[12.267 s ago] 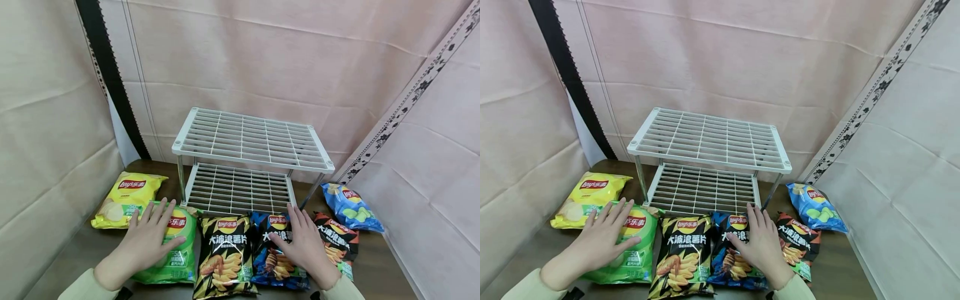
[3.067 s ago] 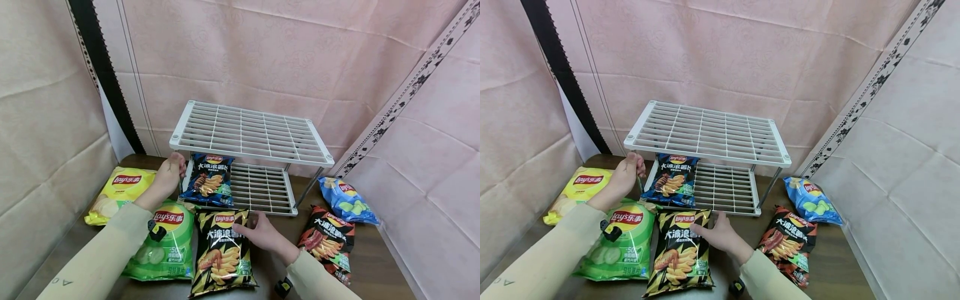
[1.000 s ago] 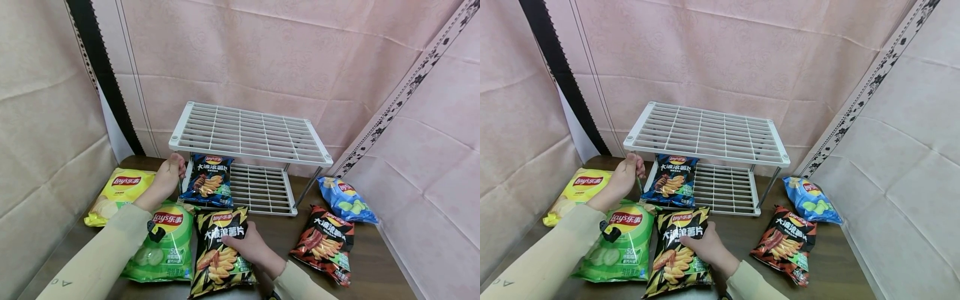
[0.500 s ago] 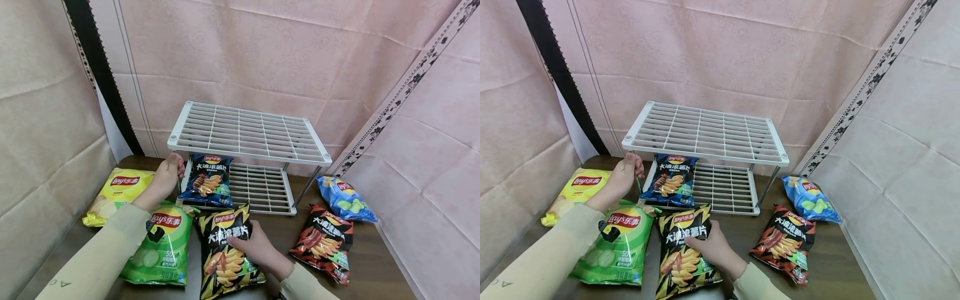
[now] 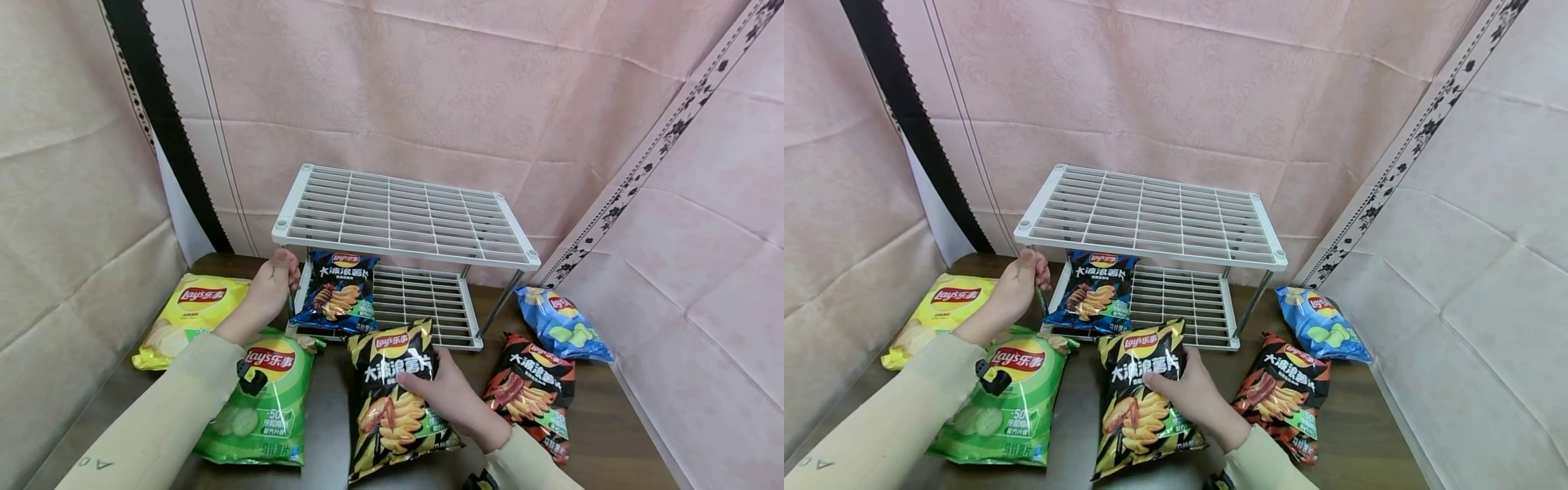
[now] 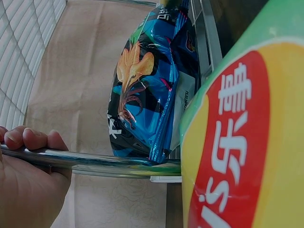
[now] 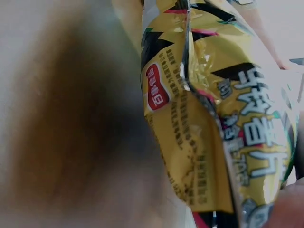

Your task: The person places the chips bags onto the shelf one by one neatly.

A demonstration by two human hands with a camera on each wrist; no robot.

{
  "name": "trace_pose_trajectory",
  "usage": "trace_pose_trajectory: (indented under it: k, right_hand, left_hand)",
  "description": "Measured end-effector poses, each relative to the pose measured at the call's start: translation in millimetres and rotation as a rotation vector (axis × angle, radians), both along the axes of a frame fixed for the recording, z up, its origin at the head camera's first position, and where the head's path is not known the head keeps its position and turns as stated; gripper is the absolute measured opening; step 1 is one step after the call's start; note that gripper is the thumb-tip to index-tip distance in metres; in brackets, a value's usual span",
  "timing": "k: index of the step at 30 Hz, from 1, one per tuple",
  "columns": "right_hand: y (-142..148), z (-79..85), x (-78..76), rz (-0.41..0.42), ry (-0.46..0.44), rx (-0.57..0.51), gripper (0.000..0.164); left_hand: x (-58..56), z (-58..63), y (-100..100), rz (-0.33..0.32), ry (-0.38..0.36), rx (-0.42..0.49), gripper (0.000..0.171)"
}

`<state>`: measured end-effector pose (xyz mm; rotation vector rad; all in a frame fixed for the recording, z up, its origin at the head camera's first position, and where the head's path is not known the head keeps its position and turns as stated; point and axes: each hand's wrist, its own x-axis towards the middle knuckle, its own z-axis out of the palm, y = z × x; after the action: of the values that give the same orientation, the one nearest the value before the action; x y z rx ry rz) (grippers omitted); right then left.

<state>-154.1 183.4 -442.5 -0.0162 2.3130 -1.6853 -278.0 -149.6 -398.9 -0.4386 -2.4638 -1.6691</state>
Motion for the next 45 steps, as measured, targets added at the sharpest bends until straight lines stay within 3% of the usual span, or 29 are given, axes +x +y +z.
trace_pose_trajectory:
  k: [6,10,17,27,36,42,45]
  right_hand:
    - [10.3,15.9,-10.6,-0.070,0.033,0.056,0.090]
    - [16.6,28.4,-19.1,-0.132,0.039,0.071,0.099]
    - [22.4,45.6,-42.4,-0.202,0.010,-0.118,0.087]
    - [26.3,44.9,-69.7,-0.260,0.044,-0.032,0.096]
    - [25.6,38.7,-87.5,-0.290,0.030,-0.072,0.093]
    - [24.6,35.0,-107.2,-0.275,0.056,-0.083,0.091]
    - [25.0,32.7,-117.2,-0.281,0.061,-0.051,0.097]
  left_hand:
    - [-0.8,-1.2,-0.2,0.005,0.001,-0.003,0.059]
    - [-1.4,-1.9,-0.6,0.006,0.000,-0.006,0.060]
    - [-1.4,-2.4,-0.7,0.001,0.011,-0.002,0.059]
    - [-1.1,0.5,0.4,-0.007,-0.016,0.013,0.056]
    - [29.1,35.3,8.5,-0.012,-0.008,0.004,0.058]
    - [31.6,36.9,9.3,-0.009,-0.015,0.002,0.057]
    - [31.0,36.5,10.1,-0.008,-0.023,0.003,0.058]
